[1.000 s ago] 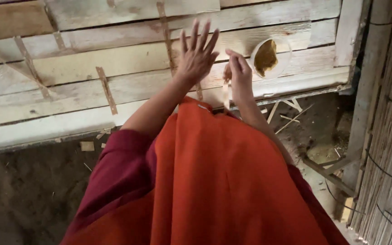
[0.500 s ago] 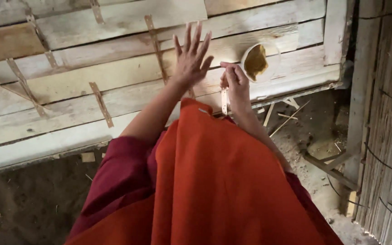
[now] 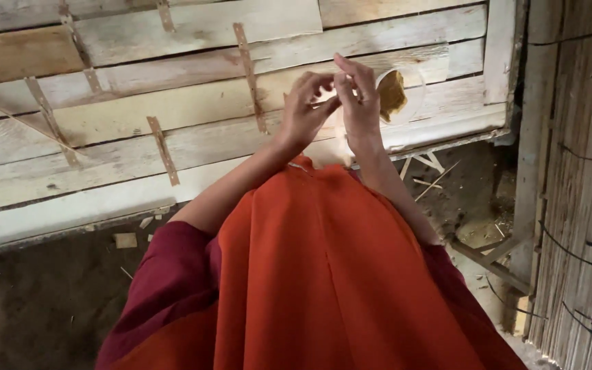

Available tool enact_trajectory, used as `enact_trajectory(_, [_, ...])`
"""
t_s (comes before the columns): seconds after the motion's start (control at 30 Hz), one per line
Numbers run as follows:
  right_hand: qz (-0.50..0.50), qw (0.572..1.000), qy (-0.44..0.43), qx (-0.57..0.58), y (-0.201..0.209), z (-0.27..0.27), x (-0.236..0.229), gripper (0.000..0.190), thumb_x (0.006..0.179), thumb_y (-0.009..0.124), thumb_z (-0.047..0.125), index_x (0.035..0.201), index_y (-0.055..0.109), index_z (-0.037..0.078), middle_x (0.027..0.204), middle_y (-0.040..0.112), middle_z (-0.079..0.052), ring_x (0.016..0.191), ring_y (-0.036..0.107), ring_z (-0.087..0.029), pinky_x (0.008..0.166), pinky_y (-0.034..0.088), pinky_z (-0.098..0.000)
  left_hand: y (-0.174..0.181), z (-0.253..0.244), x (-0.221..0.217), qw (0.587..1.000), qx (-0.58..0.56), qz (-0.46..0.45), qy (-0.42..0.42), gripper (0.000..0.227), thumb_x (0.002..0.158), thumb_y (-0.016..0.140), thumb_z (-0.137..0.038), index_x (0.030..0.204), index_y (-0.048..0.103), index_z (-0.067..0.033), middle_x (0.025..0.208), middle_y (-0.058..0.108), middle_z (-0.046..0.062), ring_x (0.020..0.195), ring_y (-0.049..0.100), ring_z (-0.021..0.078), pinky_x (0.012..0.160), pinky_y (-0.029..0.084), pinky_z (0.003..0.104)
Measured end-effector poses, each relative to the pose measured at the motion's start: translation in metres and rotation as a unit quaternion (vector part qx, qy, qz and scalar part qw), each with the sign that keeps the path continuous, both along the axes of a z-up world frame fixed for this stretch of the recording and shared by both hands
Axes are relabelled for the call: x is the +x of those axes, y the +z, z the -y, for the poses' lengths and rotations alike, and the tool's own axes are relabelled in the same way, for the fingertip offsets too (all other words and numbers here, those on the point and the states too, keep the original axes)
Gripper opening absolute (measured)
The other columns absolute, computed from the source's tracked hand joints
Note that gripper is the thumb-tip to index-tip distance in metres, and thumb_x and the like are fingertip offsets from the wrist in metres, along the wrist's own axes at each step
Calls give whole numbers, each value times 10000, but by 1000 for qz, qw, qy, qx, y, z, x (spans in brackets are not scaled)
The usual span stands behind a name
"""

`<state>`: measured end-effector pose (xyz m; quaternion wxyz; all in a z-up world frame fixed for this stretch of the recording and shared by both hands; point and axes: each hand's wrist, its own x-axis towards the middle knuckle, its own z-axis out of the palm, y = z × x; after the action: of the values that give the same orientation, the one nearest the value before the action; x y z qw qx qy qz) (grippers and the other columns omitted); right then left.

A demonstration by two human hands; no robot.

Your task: Applying thin wooden strips to a wooden plank surface by hand.

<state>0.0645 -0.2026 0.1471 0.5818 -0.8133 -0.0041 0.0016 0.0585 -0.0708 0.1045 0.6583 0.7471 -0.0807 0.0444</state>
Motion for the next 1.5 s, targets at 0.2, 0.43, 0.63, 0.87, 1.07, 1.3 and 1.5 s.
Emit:
enact_trajectory(0.2, [-97,994,14,51,20,-25,-2,434,992,657,448,1328,644,174,1409,596,-110,1092,631,-168,807,537,-270,31,-30,-1,997,-54,-54,0,77,974,682,-183,910,681,-140,957,549,-8,866,528,134,692,446,273])
enact_trajectory(0.43, [-261,964,41,12,50,-57,-2,899,822,641,646,1531,429,135,1137,634,-90,904,621,-149,640,565,-254,10,-69,8,966,-241,-90,24,161,965,651,85,935,678,-70,927,659,56,801,597,124,702,541,169])
enact_trajectory(0.63, [-318,932,170,-40,68,-31,-15,247,1040,607,221,1174,694,32,894,728,-69,585,583,-89,545,503,-202,8,-112,18,928,-252,-254,100,67,952,707,-281,928,734,-224,966,733,-64,860,604,101,781,442,300])
enact_trajectory(0.87, [-309,931,73,-181,76,59,-17,267,1050,622,324,1143,693,84,895,708,-66,673,608,-127,596,522,-248,-10,-48,5,902,-344,-236,114,200,846,835,-181,1033,805,-116,957,798,28,853,654,130,732,497,282])
enact_trajectory(1.07, [-286,896,-66,-333,68,184,-28,229,1081,621,327,1009,723,135,852,755,-49,600,673,-178,601,506,-337,-36,73,0,877,-341,-328,80,168,851,824,-154,1004,796,-91,913,780,25,879,675,140,797,474,294])
enact_trajectory(1.3, [204,913,-51,-349,-31,235,-24,343,976,761,31,1281,611,69,1231,627,-129,1135,600,-294,983,531,-417,-44,141,19,936,-171,-287,107,153,885,774,-200,977,812,-84,921,811,70,857,730,194,687,587,292])
enact_trajectory(1.5, [-220,725,231,-610,-30,131,-15,939,1042,300,739,1671,-160,216,1651,-329,-56,1493,-305,-322,1221,-88,-679,-84,162,27,981,114,-34,156,149,888,791,-227,1002,822,-138,955,806,16,931,632,199,815,547,321])
